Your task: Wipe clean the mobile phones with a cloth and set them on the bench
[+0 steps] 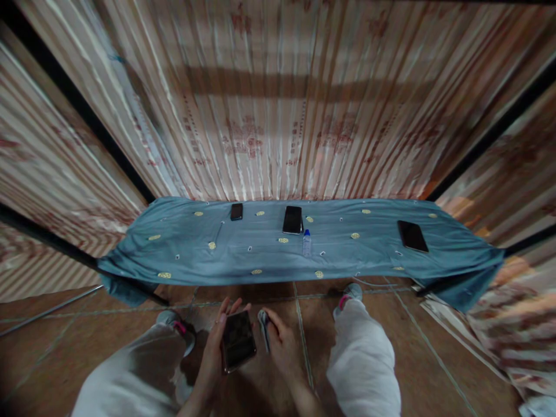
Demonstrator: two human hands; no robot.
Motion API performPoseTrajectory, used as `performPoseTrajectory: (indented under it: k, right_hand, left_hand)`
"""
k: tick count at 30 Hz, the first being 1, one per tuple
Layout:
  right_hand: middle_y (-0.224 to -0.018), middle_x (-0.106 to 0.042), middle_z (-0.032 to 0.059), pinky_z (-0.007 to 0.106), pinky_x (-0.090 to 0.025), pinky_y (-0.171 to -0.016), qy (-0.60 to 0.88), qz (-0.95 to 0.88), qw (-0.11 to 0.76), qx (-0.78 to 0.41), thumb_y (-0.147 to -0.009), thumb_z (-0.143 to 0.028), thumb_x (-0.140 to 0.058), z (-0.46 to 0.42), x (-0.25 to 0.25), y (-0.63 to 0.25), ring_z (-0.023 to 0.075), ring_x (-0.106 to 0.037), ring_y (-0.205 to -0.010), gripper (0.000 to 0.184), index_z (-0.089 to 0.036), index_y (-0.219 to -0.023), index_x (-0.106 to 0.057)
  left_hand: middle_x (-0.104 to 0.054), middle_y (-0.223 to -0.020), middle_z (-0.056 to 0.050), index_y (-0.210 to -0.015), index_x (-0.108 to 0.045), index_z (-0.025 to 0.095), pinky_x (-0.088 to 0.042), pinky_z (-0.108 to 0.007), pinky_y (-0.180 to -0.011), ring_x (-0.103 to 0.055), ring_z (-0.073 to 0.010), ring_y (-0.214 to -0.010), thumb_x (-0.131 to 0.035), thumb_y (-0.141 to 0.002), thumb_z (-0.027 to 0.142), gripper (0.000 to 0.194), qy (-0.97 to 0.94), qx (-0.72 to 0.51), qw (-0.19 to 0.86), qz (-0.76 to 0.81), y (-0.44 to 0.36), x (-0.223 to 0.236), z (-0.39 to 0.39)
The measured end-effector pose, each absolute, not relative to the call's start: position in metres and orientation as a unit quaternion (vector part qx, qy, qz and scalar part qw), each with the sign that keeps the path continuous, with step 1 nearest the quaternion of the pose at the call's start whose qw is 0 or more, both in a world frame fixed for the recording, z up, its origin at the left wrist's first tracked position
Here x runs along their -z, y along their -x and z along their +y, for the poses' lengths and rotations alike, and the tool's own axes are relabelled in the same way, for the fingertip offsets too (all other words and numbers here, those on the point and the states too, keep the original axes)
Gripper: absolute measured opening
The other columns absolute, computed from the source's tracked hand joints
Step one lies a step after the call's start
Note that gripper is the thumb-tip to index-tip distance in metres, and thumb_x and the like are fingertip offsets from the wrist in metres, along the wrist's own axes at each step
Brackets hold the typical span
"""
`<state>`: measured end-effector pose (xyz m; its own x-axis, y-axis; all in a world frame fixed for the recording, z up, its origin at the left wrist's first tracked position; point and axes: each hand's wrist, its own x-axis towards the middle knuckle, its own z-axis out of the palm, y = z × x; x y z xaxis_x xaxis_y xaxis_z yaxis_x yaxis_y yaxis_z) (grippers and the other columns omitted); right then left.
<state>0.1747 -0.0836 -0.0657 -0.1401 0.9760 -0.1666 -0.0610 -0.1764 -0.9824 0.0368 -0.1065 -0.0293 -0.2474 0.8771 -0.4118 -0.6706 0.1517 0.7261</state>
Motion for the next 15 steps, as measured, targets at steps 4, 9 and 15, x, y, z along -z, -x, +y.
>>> performPoseTrajectory:
  k: [4, 9, 15]
  right_hand:
    - [-0.087, -0.074, 0.0072, 0.028, -0.052, -0.067, 0.442, -0.230, 0.399, -0.769, -0.067, -0.065, -0.071, -0.108, 0.065, -0.170, 0.0191, -0.067, -0.078, 0.053, -0.018, -0.091, -0.075]
    - [-0.067, -0.068, 0.0010, 0.017, -0.039, -0.045, 0.431, -0.090, 0.438, -0.784, -0.049, -0.047, -0.090, -0.120, 0.063, -0.160, 0.0089, -0.058, -0.055, 0.045, -0.016, -0.074, -0.071]
    - [-0.063, -0.066, 0.0002, 0.018, -0.037, -0.041, 0.404, -0.080, 0.492, -0.767, -0.058, -0.039, -0.086, -0.090, 0.066, -0.171, 0.0093, -0.056, -0.050, 0.033, -0.016, -0.074, -0.067]
  left_hand:
    - [-0.051, -0.142, -0.013, -0.138, -0.042, 0.025, -0.054, -0.038, -0.089, -0.055, -0.0284, -0.123, -0.064, -0.077, 0.052, 0.070, -0.078, -0.644, 0.609, 0.456, -0.041, 0.025, -0.092]
    - [-0.050, -0.143, -0.012, -0.133, -0.046, 0.025, -0.050, -0.038, -0.095, -0.052, -0.0273, -0.126, -0.063, -0.078, 0.051, 0.064, -0.086, -0.654, 0.604, 0.447, -0.052, 0.032, -0.077]
    - [-0.046, -0.146, -0.012, -0.140, -0.040, 0.026, -0.039, -0.039, -0.107, -0.042, -0.0273, -0.135, -0.064, -0.074, 0.059, 0.077, -0.147, -0.630, 0.609, 0.460, -0.060, 0.039, -0.062]
